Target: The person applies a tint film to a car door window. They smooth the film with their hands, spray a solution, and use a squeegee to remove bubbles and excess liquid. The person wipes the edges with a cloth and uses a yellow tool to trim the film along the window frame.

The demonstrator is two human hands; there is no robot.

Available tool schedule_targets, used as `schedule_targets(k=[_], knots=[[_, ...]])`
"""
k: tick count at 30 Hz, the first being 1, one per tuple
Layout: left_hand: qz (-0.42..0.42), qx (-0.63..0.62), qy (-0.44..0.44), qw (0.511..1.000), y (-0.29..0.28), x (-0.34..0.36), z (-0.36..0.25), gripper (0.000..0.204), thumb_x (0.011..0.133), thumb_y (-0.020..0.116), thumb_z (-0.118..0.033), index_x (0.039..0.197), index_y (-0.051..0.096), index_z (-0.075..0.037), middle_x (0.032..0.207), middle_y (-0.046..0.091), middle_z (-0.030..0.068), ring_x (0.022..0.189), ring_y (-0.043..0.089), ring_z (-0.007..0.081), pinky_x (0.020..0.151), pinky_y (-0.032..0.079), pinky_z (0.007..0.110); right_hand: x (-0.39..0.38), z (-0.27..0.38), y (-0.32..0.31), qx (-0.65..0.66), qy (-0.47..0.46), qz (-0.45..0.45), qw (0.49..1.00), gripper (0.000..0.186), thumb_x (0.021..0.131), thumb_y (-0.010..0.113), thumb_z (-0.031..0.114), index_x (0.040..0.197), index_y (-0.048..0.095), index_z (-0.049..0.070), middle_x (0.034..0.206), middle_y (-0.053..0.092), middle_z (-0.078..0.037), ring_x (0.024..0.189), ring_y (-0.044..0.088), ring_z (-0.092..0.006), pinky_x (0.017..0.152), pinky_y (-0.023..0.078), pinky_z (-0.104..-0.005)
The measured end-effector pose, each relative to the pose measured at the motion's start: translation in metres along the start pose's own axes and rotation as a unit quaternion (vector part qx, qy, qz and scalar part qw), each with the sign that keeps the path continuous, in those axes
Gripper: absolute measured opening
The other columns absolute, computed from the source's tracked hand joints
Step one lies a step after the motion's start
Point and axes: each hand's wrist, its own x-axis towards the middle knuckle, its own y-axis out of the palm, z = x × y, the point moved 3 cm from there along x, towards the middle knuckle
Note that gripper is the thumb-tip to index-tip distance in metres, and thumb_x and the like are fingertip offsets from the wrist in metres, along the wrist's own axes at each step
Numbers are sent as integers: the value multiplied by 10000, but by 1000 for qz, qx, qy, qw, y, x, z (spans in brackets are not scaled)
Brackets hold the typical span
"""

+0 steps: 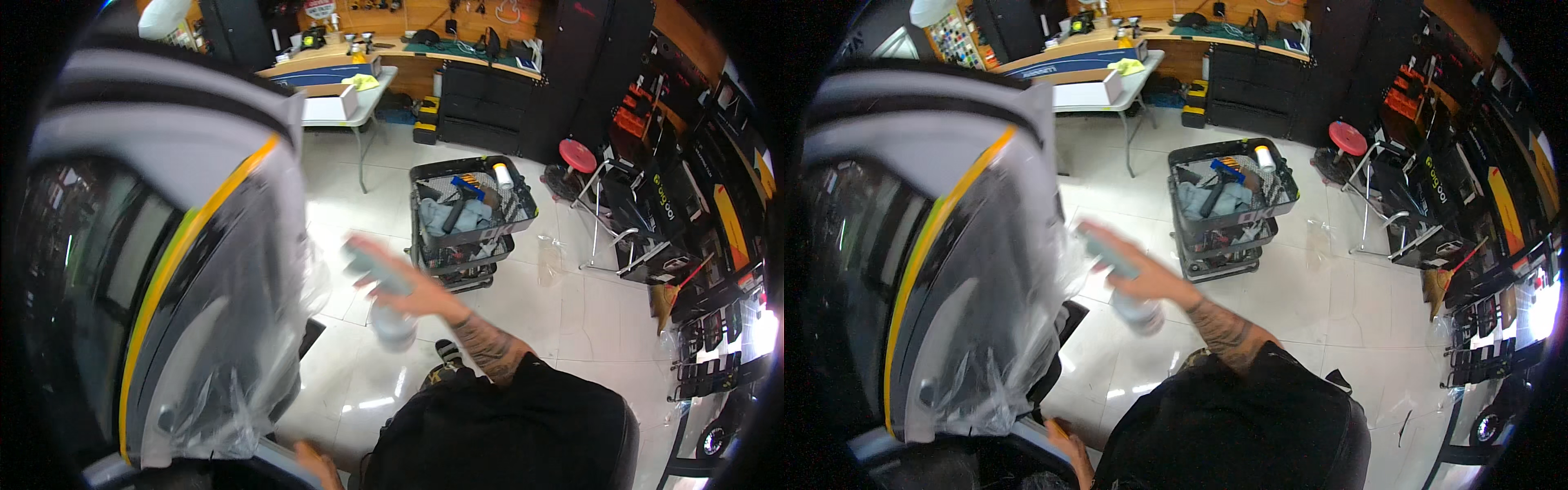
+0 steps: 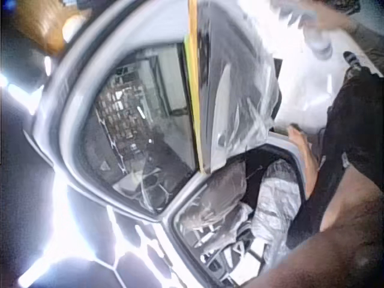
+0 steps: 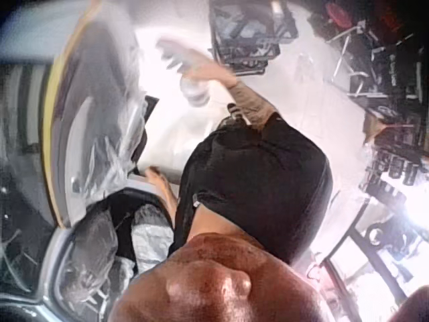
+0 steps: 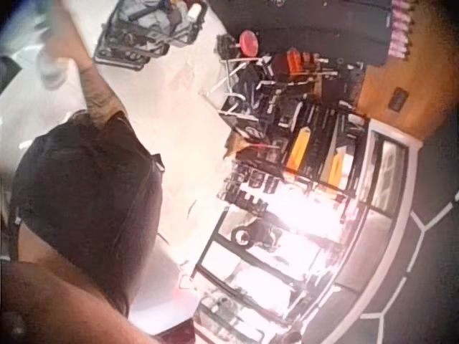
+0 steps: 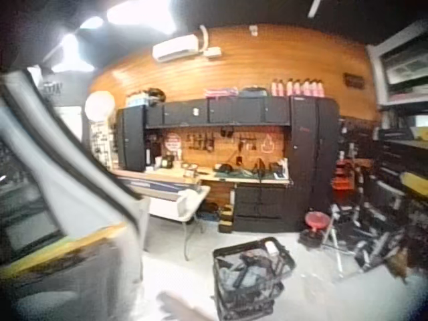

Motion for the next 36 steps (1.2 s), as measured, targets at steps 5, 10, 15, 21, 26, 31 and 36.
schedule_targets(k=[5, 10, 15, 21, 26, 31, 36], knots=[[374, -2, 16, 927, 191, 42, -142, 295, 864, 589, -202, 1013, 522, 44, 826, 606, 273, 776, 594, 451, 650, 465, 477, -31, 12, -241, -71, -52, -432, 898, 836, 690, 502, -129, 1438, 269, 164, 1183, 425, -92, 859, 622, -174, 701, 532, -273], [446, 66, 144, 881, 414, 115, -304, 316, 852, 594, -246, 1016, 486, 1, 796, 616, 276, 751, 598, 462, 655, 480, 533, -60, -56, -409, -350, -80, -504, 786, 749, 702, 488, -126, 1402, 346, 99, 1196, 441, -107, 902, 637, -193, 769, 515, -284], [337, 224, 236, 884, 530, 139, -426, 827, 765, 700, -310, 1353, 263, 73, 1277, 422, 248, 1204, 403, 379, 938, 376, 473, -114, -103, -480, -428, -14, -521, 738, 667, 777, 523, -98, 1397, 338, 63, 1226, 424, -118, 963, 620, -211, 842, 488, -317], [438, 201, 227, 846, 669, 100, -448, 586, 807, 622, -307, 1266, 430, 3, 1268, 427, 181, 1177, 424, 361, 926, 435, 457, -160, -122, -471, -286, 48, -556, 779, 517, 889, 553, 62, 1346, 322, -3, 1202, 521, -161, 962, 607, -213, 879, 461, -316], [508, 154, 194, 825, 711, 97, -459, 579, 785, 643, -247, 1269, 441, -2, 1167, 524, 227, 1086, 522, 364, 854, 487, 437, -186, -150, -487, -195, 130, -534, 812, 473, 853, 495, 28, 1305, 357, 9, 1120, 551, -125, 932, 589, -177, 844, 451, -308], [454, -81, 223, 859, 671, 125, -466, 544, 772, 660, -186, 1230, 457, 28, 925, 630, 265, 866, 634, 371, 790, 507, 384, -182, -172, -500, -166, 136, -500, 839, 397, 893, 519, 62, 1262, 381, 10, 999, 572, -93, 858, 593, -171, 790, 457, -286], [401, -369, 164, 822, 516, 142, -510, 615, 767, 724, -351, 1165, 462, 38, 847, 624, 201, 806, 626, 328, 739, 488, 392, -199, -172, -516, -203, 159, -504, 824, 469, 879, 581, 121, 1274, 362, -2, 1014, 582, -118, 883, 595, -209, 826, 466, -315]])
